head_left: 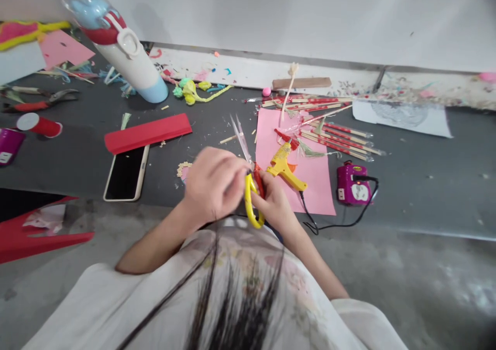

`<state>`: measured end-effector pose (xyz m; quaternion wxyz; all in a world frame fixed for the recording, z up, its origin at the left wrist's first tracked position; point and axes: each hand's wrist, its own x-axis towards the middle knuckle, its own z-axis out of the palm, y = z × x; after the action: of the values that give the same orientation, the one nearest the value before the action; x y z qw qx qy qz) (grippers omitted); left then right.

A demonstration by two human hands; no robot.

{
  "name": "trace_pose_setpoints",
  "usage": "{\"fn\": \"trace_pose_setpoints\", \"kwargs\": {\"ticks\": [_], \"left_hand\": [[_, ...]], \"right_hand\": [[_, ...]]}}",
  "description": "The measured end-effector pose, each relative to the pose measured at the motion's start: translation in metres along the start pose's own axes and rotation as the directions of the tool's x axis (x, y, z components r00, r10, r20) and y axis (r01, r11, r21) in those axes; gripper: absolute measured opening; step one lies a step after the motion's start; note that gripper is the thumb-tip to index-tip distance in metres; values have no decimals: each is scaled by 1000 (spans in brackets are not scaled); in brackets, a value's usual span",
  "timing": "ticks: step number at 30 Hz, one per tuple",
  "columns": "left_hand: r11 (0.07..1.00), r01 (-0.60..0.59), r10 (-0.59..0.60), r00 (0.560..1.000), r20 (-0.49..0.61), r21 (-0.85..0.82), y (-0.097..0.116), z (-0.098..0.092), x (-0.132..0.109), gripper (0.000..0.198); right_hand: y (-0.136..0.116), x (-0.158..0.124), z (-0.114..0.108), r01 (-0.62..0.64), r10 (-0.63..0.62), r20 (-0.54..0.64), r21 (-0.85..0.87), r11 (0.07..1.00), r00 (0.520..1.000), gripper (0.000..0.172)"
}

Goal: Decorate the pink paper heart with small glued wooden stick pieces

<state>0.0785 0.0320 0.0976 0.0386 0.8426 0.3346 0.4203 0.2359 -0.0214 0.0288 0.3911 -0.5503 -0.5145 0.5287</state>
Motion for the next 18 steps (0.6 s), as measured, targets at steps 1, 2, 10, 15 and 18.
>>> {"fn": "trace_pose_setpoints", "kwargs": {"ticks": [1,2,10,15,18], "left_hand": [[995,84,-83,996,-25,53,-7,-2,-2,14],[984,144,-139,989,-51,108,-13,-2,-5,14],[994,71,-75,996,50,77,-26,13,-21,5],[999,33,-34,997,74,21,-22,16,-26,21],[999,32,-30,995,93,-22,-19,16,-28,24]], "right_hand": [[1,-3,-4,0,0,-21,12,1000,1000,30],[1,-6,-8,2,-1,-36,26,1000,999,29],[-1,-27,-31,-15,17,23,-89,996,1000,30],[-5,-35,-36,-37,43,28,-187,982,999,31],[-4,-39,-38,-79,81,-4,-238,968,997,33]]}}
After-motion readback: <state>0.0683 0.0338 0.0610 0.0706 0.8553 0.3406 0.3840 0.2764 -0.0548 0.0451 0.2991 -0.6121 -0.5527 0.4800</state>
